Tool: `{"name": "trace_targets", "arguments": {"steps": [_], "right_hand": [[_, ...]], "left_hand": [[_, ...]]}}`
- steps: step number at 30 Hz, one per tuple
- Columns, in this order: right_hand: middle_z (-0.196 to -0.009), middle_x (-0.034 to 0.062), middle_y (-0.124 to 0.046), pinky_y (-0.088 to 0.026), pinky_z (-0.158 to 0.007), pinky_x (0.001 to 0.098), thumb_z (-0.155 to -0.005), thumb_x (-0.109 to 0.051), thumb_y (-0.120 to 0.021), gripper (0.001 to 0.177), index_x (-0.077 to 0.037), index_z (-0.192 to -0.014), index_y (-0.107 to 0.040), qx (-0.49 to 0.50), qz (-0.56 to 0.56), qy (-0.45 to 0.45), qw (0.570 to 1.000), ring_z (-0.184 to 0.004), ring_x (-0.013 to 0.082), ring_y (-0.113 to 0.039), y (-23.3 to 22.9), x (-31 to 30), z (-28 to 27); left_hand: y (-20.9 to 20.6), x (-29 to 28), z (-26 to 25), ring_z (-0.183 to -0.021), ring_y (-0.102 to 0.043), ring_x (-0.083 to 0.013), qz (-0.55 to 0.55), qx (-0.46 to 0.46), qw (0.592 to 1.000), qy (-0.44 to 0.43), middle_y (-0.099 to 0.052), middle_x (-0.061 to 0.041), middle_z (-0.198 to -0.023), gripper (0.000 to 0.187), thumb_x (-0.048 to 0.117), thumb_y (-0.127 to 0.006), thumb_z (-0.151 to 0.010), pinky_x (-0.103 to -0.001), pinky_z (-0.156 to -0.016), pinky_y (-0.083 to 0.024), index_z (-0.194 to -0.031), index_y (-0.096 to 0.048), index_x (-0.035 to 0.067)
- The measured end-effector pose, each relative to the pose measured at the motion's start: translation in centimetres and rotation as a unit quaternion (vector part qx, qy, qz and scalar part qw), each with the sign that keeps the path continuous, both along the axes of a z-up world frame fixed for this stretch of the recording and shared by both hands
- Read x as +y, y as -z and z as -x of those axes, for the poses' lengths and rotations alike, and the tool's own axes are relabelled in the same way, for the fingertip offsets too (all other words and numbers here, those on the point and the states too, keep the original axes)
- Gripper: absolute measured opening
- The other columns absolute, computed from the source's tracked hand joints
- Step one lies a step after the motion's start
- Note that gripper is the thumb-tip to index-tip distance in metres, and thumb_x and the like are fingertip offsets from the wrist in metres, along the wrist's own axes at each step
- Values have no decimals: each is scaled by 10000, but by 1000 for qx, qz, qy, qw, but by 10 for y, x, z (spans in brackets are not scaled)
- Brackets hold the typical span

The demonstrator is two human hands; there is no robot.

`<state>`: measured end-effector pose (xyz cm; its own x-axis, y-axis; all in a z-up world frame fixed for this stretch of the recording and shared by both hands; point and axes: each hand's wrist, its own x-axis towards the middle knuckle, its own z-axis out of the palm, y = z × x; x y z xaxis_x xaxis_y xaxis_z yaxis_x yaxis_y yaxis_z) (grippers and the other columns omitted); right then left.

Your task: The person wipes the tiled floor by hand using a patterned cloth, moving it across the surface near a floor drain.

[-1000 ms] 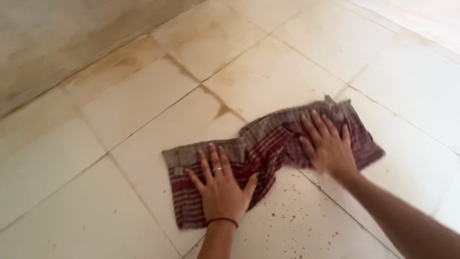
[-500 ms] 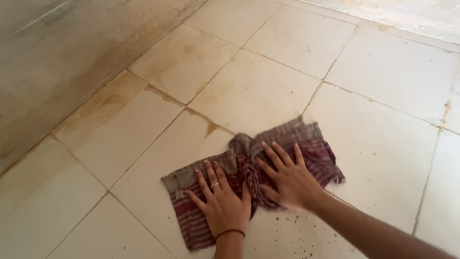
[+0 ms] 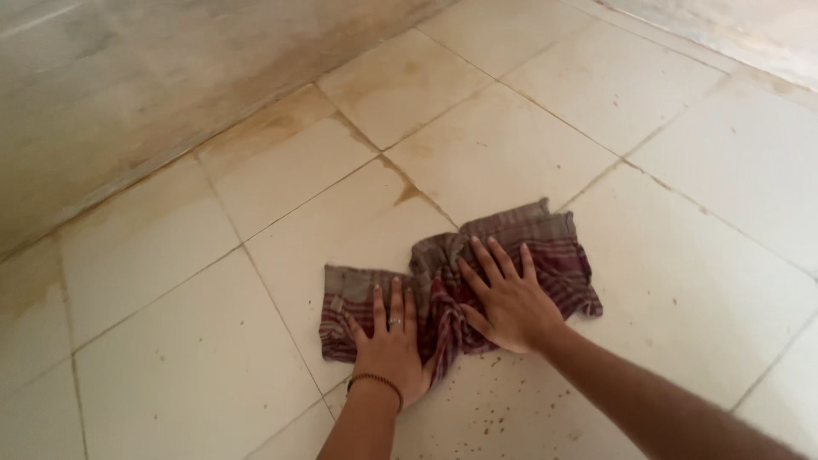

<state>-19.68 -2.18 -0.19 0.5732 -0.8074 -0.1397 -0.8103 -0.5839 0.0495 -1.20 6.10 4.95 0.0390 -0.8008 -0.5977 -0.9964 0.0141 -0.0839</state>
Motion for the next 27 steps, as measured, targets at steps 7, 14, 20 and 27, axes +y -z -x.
{"name": "trace_targets", "arguments": {"steps": [7,14,20,27], "right_hand": [[-1703,104,-18,-18,-1182,640,-966,-662,-239,773,-223,-1595,-141,-19,-7,3,1000,-1528,332,-11,-1,-1,2],[-1679,96,-25,-19,-1199,634,-977,-647,-238,749,-252,-1606,-137,2,-17,12,1000,-1536,313,-16,-8,-2,2],[-1683,87,-33,-21,-1193,633,-990,-625,-229,723,-252,-1603,-139,-10,-5,22,1000,-1535,303,-29,-1,-3,0],[-1705,40,-46,-28,-1198,680,-999,-576,-174,690,-256,-1610,-156,-63,13,94,993,-1561,278,-38,14,3,-7]], "left_hand": [[-5,13,21,-1573,210,-366,-41,-20,995,-84,294,-96,-1704,977,626,-394,-1016,-742,-1176,-177,-1632,151,102],[-4,14,34,-1576,204,-337,-24,-9,983,-184,293,-53,-1713,1035,663,-441,-986,-721,-1167,-235,-1641,155,127],[-1,15,30,-1575,217,-339,-12,25,979,-204,258,-27,-1720,1026,677,-446,-979,-761,-1184,-125,-1642,130,146],[20,35,35,-1559,213,-305,99,86,959,-252,232,-9,-1714,1019,637,-460,-966,-752,-1182,-25,-1637,130,147]]}}
